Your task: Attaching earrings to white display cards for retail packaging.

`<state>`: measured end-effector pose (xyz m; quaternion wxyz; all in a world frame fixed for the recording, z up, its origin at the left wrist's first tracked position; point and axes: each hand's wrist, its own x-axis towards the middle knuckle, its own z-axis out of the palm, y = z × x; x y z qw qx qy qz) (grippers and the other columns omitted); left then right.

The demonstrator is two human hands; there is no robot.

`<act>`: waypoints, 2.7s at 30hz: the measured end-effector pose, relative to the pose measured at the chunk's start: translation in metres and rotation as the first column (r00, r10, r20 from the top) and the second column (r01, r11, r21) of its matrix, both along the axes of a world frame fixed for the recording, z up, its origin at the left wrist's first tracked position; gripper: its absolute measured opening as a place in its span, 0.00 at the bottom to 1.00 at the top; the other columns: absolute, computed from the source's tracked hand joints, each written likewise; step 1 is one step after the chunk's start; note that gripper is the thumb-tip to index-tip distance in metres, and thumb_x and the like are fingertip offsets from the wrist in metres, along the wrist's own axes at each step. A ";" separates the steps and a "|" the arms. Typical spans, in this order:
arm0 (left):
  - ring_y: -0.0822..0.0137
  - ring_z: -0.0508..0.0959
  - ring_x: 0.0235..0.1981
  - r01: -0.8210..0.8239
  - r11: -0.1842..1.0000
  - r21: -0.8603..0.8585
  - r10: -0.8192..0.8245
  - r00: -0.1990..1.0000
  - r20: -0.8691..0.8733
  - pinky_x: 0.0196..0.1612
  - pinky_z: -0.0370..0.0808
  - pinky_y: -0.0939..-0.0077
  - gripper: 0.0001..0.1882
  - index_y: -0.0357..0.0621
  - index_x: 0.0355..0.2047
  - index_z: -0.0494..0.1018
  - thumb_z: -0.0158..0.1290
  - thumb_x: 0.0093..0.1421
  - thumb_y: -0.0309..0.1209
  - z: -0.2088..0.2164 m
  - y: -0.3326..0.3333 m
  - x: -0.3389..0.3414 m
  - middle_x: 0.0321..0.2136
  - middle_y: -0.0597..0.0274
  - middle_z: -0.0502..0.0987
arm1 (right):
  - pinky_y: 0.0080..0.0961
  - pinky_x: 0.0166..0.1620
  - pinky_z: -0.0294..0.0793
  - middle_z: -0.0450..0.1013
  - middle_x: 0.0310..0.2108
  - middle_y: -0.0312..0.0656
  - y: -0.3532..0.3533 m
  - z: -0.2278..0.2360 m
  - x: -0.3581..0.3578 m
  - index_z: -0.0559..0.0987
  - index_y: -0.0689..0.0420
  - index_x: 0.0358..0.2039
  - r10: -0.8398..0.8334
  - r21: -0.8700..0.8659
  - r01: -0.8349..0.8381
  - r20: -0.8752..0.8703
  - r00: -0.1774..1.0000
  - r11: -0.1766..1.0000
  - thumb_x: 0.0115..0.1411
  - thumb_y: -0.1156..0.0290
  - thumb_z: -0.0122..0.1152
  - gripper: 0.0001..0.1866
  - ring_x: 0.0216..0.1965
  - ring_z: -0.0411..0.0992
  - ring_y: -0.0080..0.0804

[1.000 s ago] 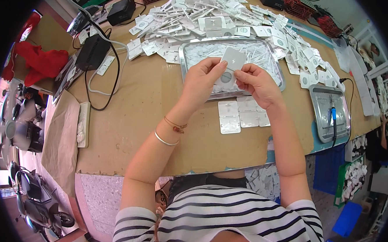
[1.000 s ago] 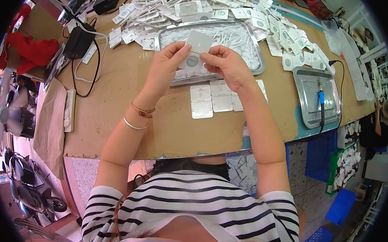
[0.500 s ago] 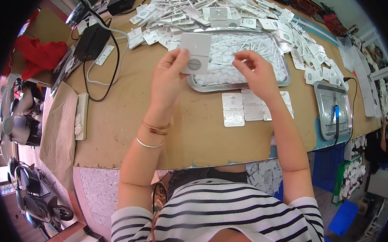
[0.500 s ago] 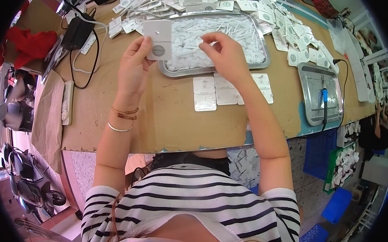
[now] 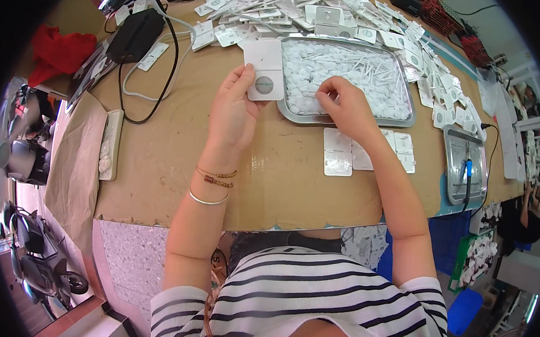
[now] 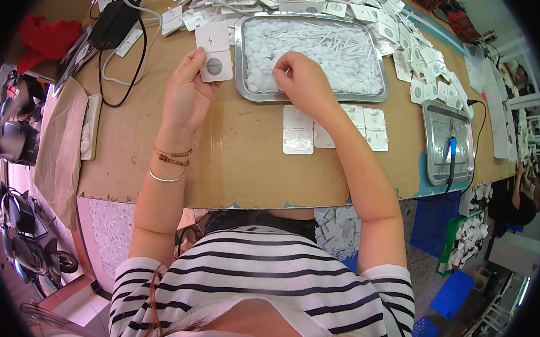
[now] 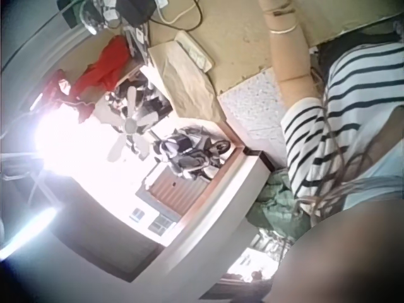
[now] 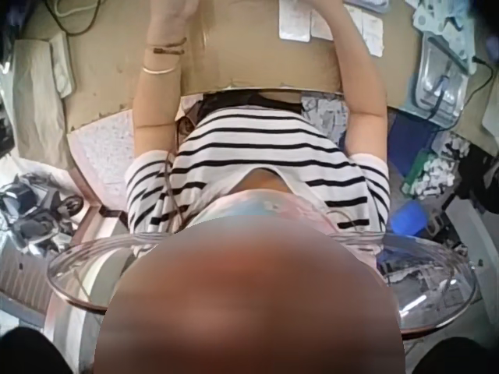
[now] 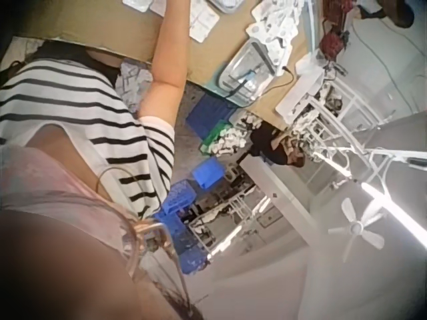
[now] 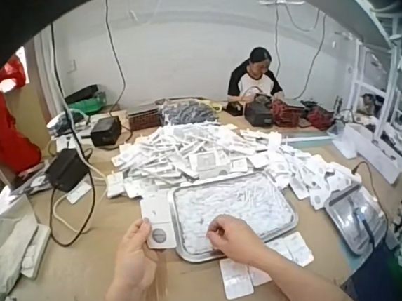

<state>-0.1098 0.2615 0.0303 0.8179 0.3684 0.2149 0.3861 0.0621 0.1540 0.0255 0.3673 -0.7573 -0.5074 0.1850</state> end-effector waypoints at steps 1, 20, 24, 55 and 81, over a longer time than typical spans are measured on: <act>0.71 0.73 0.40 0.018 1.000 -0.016 -0.018 1.000 0.013 0.46 0.69 0.70 0.11 0.40 0.42 0.66 0.42 0.65 0.34 0.000 -0.001 0.000 0.39 0.62 0.73 | 0.26 0.38 0.69 0.69 0.29 0.39 0.000 0.003 -0.001 0.76 0.58 0.30 -0.076 -0.072 0.065 -0.163 0.984 0.995 0.52 0.71 0.59 0.06 0.34 0.68 0.31; 0.74 0.69 0.28 0.351 0.919 -0.181 -0.352 0.936 0.027 0.32 0.67 0.80 0.19 0.42 0.45 0.66 0.42 0.63 0.43 -0.005 -0.018 0.008 0.33 0.66 0.71 | 0.19 0.39 0.71 0.75 0.33 0.36 -0.014 0.009 0.011 0.77 0.62 0.40 0.047 0.172 0.043 -0.489 0.871 0.984 0.57 0.74 0.57 0.11 0.35 0.72 0.22; 0.74 0.71 0.25 0.444 0.892 -0.081 -0.448 0.893 -0.043 0.26 0.68 0.81 0.25 0.40 0.47 0.65 0.36 0.64 0.49 0.000 -0.027 0.010 0.32 0.61 0.73 | 0.19 0.42 0.71 0.75 0.36 0.39 -0.024 0.022 0.000 0.79 0.62 0.38 0.207 0.298 -0.044 -0.542 0.814 0.953 0.56 0.75 0.58 0.10 0.37 0.73 0.23; 0.71 0.80 0.30 0.236 0.932 0.276 -0.163 0.951 -0.263 0.23 0.73 0.84 0.14 0.34 0.38 0.71 0.55 0.58 0.33 0.007 -0.052 0.013 0.28 0.59 0.77 | 0.17 0.45 0.68 0.70 0.39 0.35 -0.029 0.020 -0.027 0.70 0.61 0.49 0.083 0.300 0.127 -0.598 0.797 0.945 0.58 0.74 0.56 0.17 0.40 0.67 0.18; 0.74 0.75 0.26 0.459 0.818 0.347 -0.161 0.762 -0.627 0.30 0.72 0.78 0.14 0.34 0.33 0.74 0.52 0.59 0.36 -0.009 -0.137 -0.080 0.24 0.59 0.76 | 0.09 0.27 0.64 0.72 0.33 0.34 -0.149 -0.005 -0.106 0.71 0.62 0.50 -0.017 0.108 0.135 -0.715 0.699 0.985 0.56 0.78 0.57 0.20 0.24 0.64 0.13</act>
